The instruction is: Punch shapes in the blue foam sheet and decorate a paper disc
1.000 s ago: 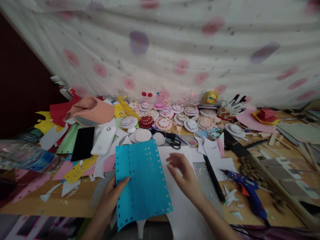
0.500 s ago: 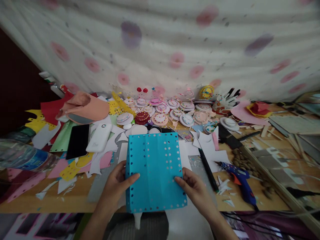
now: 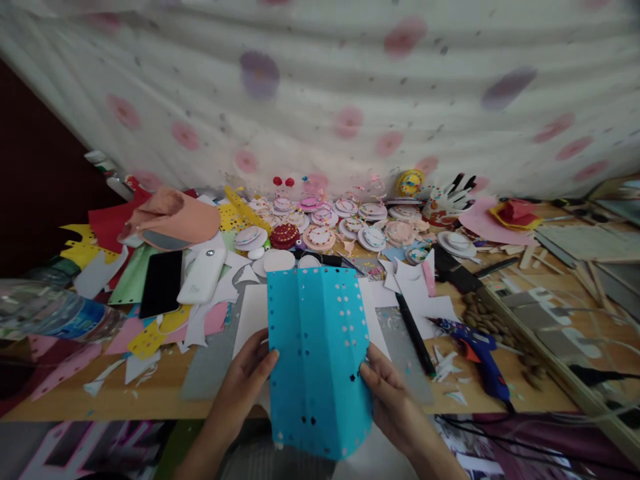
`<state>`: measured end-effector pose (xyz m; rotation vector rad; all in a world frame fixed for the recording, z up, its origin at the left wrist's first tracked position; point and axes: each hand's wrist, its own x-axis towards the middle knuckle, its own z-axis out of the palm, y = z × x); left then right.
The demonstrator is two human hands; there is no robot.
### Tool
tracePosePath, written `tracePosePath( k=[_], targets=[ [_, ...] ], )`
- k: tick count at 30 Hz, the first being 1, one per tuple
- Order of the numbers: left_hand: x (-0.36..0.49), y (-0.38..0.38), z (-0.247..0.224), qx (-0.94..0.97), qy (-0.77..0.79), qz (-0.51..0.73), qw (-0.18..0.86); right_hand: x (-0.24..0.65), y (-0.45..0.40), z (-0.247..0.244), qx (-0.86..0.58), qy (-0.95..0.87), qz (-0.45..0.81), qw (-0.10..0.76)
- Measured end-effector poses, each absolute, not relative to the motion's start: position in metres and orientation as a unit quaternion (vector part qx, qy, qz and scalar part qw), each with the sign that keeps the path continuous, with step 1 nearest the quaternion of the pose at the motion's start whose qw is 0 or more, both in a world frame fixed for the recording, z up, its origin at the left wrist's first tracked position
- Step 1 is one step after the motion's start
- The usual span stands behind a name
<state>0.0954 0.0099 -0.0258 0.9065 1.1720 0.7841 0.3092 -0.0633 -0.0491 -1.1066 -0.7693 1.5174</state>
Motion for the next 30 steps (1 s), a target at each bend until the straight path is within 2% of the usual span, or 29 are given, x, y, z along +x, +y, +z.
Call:
tracePosePath(
  k=[7,11,14,19,26,30],
  targets=[
    [0.096,0.008,-0.032,0.497,0.491,0.368,0.613,0.303,-0.053,-0.049,-0.397,-0.307,0.677,0.537],
    [0.097,0.003,-0.026,0.488,0.483,0.313,0.657,0.293,-0.045,-0.048,-0.41,-0.347,0.671,0.511],
    [0.104,0.001,-0.019,0.468,0.475,0.294,0.685,0.284,-0.044,-0.05,-0.445,-0.391,0.624,0.509],
    [0.117,0.005,-0.014,0.51,0.529,0.296,0.611,0.288,-0.05,-0.056,-0.51,-0.434,0.535,0.515],
    [0.114,0.01,-0.014,0.497,0.523,0.285,0.632,0.314,-0.046,-0.078,-0.562,-0.417,0.386,0.602],
    [0.109,0.015,-0.016,0.496,0.499,0.25,0.666,0.311,-0.039,-0.085,-0.521,-0.391,0.484,0.585]
  ],
)
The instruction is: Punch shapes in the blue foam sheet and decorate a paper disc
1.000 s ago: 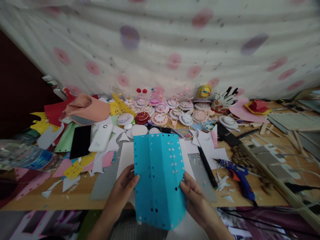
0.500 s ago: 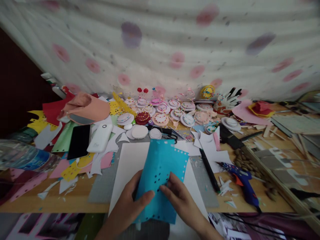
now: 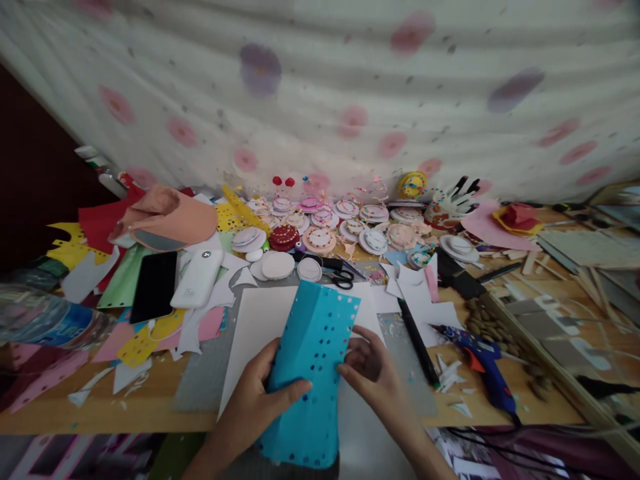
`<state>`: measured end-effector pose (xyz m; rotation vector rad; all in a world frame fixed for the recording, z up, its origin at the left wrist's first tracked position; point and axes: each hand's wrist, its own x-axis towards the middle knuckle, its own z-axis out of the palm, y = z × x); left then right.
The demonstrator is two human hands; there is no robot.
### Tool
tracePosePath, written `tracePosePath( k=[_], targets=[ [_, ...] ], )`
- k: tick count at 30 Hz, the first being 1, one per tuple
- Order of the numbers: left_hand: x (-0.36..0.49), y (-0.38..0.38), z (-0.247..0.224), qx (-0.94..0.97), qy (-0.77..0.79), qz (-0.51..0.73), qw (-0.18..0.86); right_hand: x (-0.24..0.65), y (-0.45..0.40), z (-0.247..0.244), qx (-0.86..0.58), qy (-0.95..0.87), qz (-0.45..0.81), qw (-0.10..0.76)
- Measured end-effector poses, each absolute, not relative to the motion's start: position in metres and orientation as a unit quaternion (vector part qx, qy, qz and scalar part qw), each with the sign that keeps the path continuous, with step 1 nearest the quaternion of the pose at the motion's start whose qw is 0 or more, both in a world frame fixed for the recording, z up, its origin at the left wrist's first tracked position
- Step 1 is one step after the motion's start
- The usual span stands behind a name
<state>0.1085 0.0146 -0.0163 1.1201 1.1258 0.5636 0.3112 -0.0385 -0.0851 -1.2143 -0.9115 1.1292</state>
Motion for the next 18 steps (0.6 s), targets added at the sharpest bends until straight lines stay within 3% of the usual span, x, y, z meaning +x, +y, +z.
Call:
tracePosePath(
  k=[4,13,16,18],
  targets=[
    [0.102,0.018,-0.019,0.49,0.508,0.246,0.664,0.307,-0.034,-0.074,-0.498,-0.384,0.539,0.56],
    [0.098,0.025,-0.024,0.534,0.461,0.244,0.665,0.313,-0.031,-0.059,-0.556,-0.39,0.525,0.513],
    [0.094,0.027,-0.02,0.608,0.451,0.268,0.595,0.316,-0.032,-0.055,-0.558,-0.386,0.508,0.531],
    [0.091,0.026,-0.013,0.68,0.456,0.309,0.484,0.313,-0.037,-0.049,-0.537,-0.39,0.521,0.538]
  ],
)
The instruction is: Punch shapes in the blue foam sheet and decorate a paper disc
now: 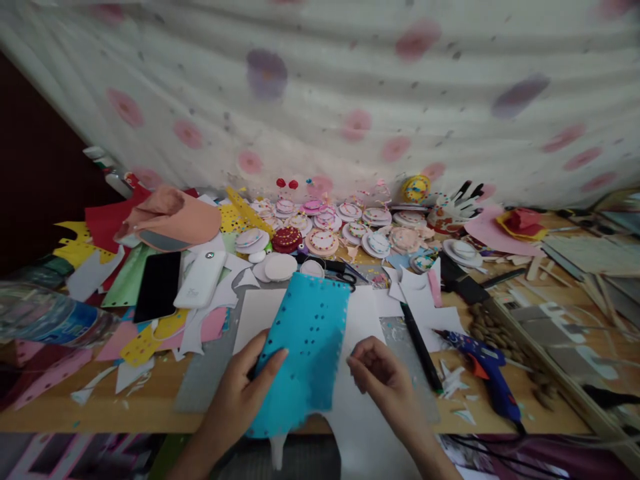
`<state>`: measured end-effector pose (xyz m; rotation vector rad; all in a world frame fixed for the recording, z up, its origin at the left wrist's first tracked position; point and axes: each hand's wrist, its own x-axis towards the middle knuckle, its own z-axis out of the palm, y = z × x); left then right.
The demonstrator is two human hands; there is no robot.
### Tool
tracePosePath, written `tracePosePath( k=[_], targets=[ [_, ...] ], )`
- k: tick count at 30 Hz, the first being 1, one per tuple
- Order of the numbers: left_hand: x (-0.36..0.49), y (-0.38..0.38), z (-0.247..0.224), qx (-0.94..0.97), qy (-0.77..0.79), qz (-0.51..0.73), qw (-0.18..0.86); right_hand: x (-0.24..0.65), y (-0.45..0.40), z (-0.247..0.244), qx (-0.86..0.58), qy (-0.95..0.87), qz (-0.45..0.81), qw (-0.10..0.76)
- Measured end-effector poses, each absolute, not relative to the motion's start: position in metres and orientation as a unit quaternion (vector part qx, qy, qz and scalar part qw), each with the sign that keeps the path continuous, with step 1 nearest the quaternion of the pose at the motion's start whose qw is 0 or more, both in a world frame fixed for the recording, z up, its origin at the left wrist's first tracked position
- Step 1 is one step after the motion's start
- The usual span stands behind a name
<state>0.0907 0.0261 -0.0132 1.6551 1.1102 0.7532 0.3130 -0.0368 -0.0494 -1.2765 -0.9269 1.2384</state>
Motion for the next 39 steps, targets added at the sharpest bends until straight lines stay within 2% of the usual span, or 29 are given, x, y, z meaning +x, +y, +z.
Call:
tracePosePath(
  k=[2,5,8,12,16,19,21,23,27,30,33,39],
  targets=[
    [0.091,0.022,-0.005,0.777,0.409,0.332,0.345,0.307,-0.044,-0.043,-0.486,-0.4,0.552,0.546],
    [0.097,0.015,0.008,0.905,0.26,0.288,0.173,0.294,-0.053,-0.037,-0.425,-0.41,0.586,0.555],
    [0.104,0.011,0.013,0.942,0.225,0.222,0.112,0.286,-0.051,-0.037,-0.425,-0.348,0.599,0.582],
    [0.095,0.013,0.006,0.928,0.267,0.206,0.156,0.289,-0.038,-0.042,-0.398,-0.244,0.635,0.615],
    [0.081,0.014,-0.009,0.822,0.411,0.312,0.243,0.295,-0.03,-0.043,-0.368,-0.178,0.654,0.637],
    [0.08,0.013,-0.017,0.664,0.529,0.368,0.38,0.296,-0.031,-0.041,-0.34,-0.151,0.675,0.637],
    [0.082,0.014,-0.021,0.56,0.545,0.384,0.491,0.296,-0.032,-0.042,-0.334,-0.143,0.677,0.64],
    [0.083,0.017,-0.022,0.484,0.546,0.407,0.55,0.295,-0.032,-0.045,-0.343,-0.149,0.674,0.637],
    [0.079,0.026,-0.017,0.444,0.54,0.485,0.525,0.299,-0.034,-0.057,-0.415,-0.16,0.662,0.604],
    [0.074,0.032,-0.011,0.461,0.532,0.512,0.491,0.31,-0.036,-0.062,-0.46,-0.153,0.623,0.614],
    [0.071,0.036,-0.011,0.492,0.533,0.499,0.474,0.323,-0.036,-0.06,-0.477,-0.182,0.593,0.623],
    [0.069,0.05,-0.039,0.541,0.525,0.445,0.483,0.329,-0.027,-0.063,-0.55,-0.333,0.549,0.534]
  ],
)
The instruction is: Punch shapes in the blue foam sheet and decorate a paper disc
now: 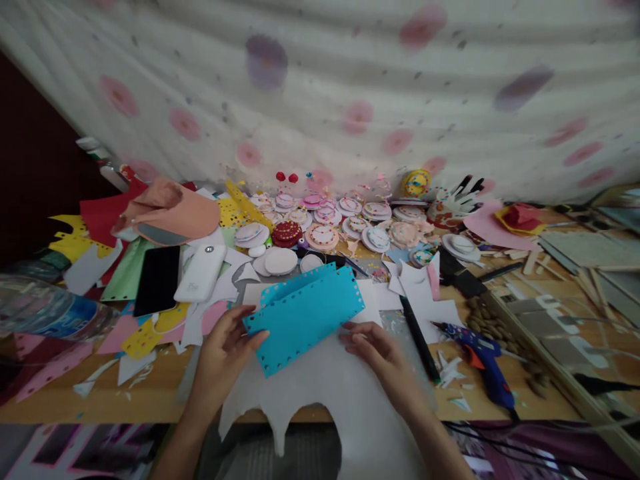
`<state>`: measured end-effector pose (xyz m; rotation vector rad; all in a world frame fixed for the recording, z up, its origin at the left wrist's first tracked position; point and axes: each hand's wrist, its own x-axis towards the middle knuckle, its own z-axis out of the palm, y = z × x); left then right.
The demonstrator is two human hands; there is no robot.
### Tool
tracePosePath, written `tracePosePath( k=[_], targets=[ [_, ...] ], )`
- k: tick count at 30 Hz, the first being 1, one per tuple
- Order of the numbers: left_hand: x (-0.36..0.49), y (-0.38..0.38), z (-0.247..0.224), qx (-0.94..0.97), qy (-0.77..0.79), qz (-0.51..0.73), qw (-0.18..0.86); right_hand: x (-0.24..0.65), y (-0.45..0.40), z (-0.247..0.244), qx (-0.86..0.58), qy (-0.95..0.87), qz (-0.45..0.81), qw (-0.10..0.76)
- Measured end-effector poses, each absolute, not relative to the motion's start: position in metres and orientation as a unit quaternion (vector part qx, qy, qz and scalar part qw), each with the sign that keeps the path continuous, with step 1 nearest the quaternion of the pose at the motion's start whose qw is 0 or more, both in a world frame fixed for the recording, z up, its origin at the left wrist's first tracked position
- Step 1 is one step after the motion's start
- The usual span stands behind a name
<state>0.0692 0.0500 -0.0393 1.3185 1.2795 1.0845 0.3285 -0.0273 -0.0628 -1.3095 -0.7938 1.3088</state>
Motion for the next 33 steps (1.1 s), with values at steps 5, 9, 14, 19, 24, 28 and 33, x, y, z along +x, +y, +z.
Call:
tracePosePath(
  k=[5,9,14,19,24,28,33],
  targets=[
    [0.062,0.053,-0.044,0.646,0.524,0.434,0.346,0.33,-0.022,-0.076,-0.588,-0.403,0.373,0.593],
    [0.05,0.048,-0.028,0.757,0.456,0.431,0.182,0.34,-0.026,-0.075,-0.587,-0.467,0.27,0.604],
    [0.041,0.038,-0.025,0.843,0.325,0.328,0.276,0.343,-0.041,-0.062,-0.585,-0.645,0.181,0.457],
    [0.043,0.027,-0.042,0.841,0.322,0.215,0.379,0.339,-0.053,-0.066,-0.528,-0.751,0.198,0.344],
    [0.041,0.023,-0.047,0.864,0.286,0.134,0.392,0.344,-0.058,-0.075,-0.536,-0.733,0.213,0.36],
    [0.04,0.027,-0.053,0.887,0.264,0.108,0.363,0.349,-0.056,-0.068,-0.515,-0.787,0.178,0.291],
    [0.034,0.036,-0.068,0.908,0.297,0.132,0.264,0.346,-0.054,-0.063,-0.497,-0.796,0.205,0.278]
  ],
)
